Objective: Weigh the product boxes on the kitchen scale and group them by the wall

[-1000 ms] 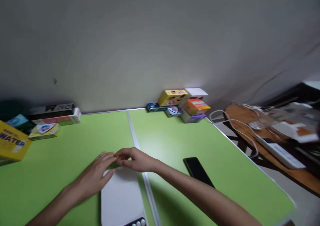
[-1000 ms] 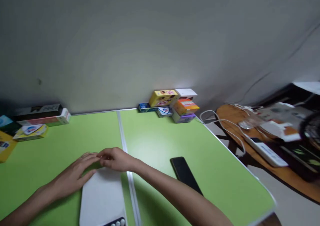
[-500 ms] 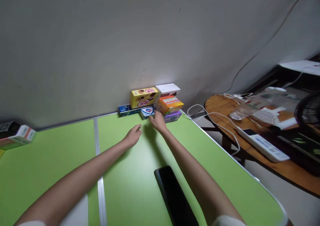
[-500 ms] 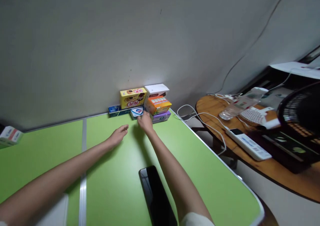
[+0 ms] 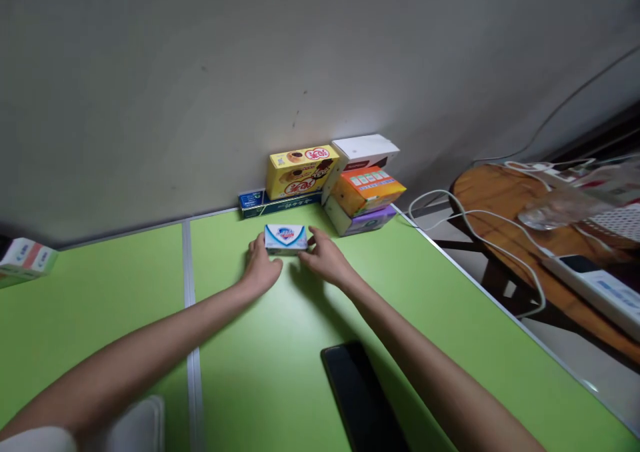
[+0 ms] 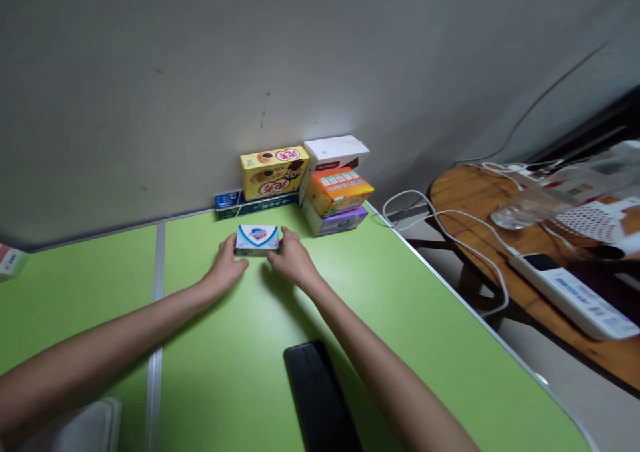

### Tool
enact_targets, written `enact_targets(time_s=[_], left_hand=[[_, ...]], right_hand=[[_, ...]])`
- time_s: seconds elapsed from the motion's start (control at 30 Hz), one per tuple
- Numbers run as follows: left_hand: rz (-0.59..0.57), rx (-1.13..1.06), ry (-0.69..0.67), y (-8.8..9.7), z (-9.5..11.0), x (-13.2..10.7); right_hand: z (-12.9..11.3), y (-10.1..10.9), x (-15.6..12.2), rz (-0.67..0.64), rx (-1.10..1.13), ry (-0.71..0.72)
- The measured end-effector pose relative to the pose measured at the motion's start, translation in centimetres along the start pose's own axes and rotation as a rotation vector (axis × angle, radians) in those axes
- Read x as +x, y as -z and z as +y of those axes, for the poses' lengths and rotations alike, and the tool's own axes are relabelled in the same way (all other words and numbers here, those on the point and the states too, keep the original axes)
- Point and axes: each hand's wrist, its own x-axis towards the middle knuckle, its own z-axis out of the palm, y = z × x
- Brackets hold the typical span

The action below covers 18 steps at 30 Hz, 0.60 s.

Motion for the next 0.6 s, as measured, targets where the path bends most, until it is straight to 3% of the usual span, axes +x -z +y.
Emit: enact_targets(time_s=[0.1,0.17,0.27,0.37,0.5,0.6], left_hand=[[-0.108,0.14,0.08,3.8,-1.2,-3.5],[-0.244,0.271,0.018,5.9,-1.7,-4.5],[-0.383,0.458,-0.132,8.1,-1.4,-4.6],[-0.387,0.521,-0.172,10.7,0.3,-5.9],[-0.321,0.58,-0.249,16.5,2.0,-12.8],[-0.304,0.606,-0.223,21.0,1.0,-19.6]], right_hand=[[-0.4,-0.4,-2.7,-0.283,0.079,0.064],[-0.9,-0.9,-3.8,-0.426,0.077,0.123],[-2.1,-1.9,-5.2,-0.407,-0.026,0.204],[-4.2,-2.3,-7.6,-0.314,-0.072,0.269],[-8.5,-2.9,-13.4,-0.364,-0.005,0.417],[-11.8,-5.1,-17.8,-0.499,0.003,0.469]])
